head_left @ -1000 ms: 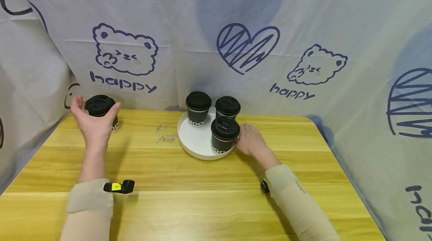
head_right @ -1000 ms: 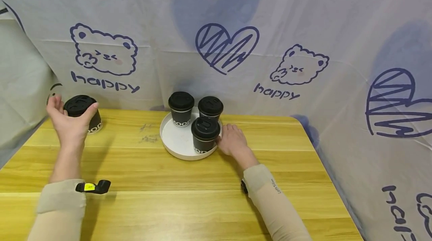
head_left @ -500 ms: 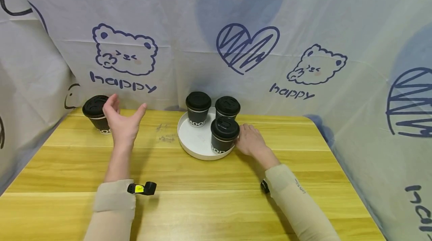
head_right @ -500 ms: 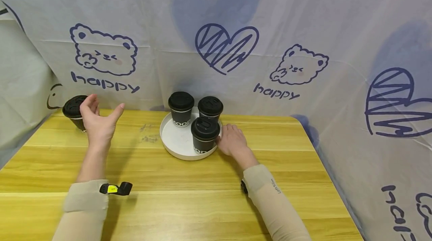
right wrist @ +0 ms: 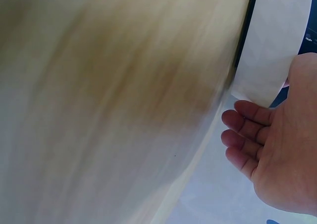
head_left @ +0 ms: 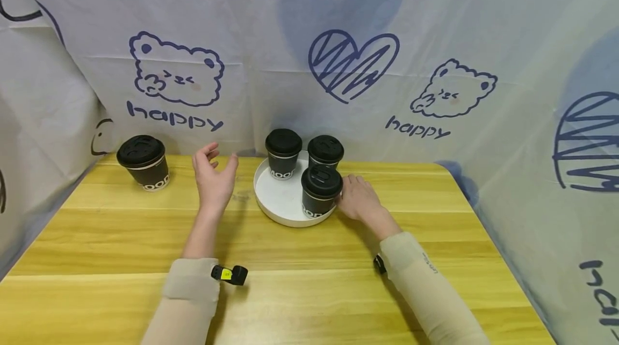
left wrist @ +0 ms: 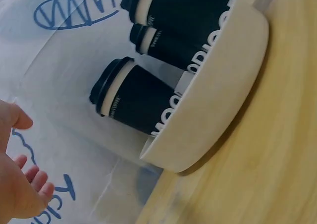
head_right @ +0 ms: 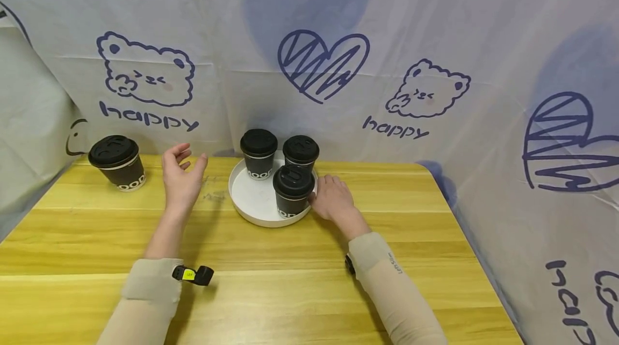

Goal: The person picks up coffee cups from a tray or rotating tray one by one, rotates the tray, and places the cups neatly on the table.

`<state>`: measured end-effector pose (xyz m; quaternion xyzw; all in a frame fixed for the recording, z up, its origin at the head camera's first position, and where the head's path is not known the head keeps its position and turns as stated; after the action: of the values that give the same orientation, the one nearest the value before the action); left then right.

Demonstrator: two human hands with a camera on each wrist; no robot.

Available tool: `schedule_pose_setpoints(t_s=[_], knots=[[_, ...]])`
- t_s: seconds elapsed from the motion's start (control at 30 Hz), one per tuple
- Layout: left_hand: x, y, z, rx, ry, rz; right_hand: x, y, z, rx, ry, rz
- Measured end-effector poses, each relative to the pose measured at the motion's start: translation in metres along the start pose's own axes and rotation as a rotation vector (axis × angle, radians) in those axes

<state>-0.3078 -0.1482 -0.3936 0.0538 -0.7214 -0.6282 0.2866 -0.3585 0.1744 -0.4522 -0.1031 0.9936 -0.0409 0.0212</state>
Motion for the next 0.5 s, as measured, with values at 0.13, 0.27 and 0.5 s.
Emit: schedule_pose_setpoints(t_s=[0.13, 0.27, 0.5], knots=[[-0.004, -0.008, 0.007, 0.006, -0.072, -0.048, 0.000, -0.001, 0.001, -0.002, -0.004, -0.001], [-0.005, -0.020, 0.014, 0.064, -0.207, -0.124, 0.000, -0.001, 0.002, -0.008, -0.003, 0.001], [-0.009, -0.040, 0.028, 0.268, -0.485, -0.228, -0.001, 0.000, 0.002, -0.012, 0.014, 0.000]])
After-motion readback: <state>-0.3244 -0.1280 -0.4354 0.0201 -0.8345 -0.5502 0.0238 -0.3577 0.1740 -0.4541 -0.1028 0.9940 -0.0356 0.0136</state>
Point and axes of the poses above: each hand's wrist, its own x-axis towards the middle knuckle, its own z-axis out of the palm, y = z × x, the point moved 4 cm from there along x, towards the middle knuckle, and after that the axes turned 4 degrees about z, right-handed, at the moved point
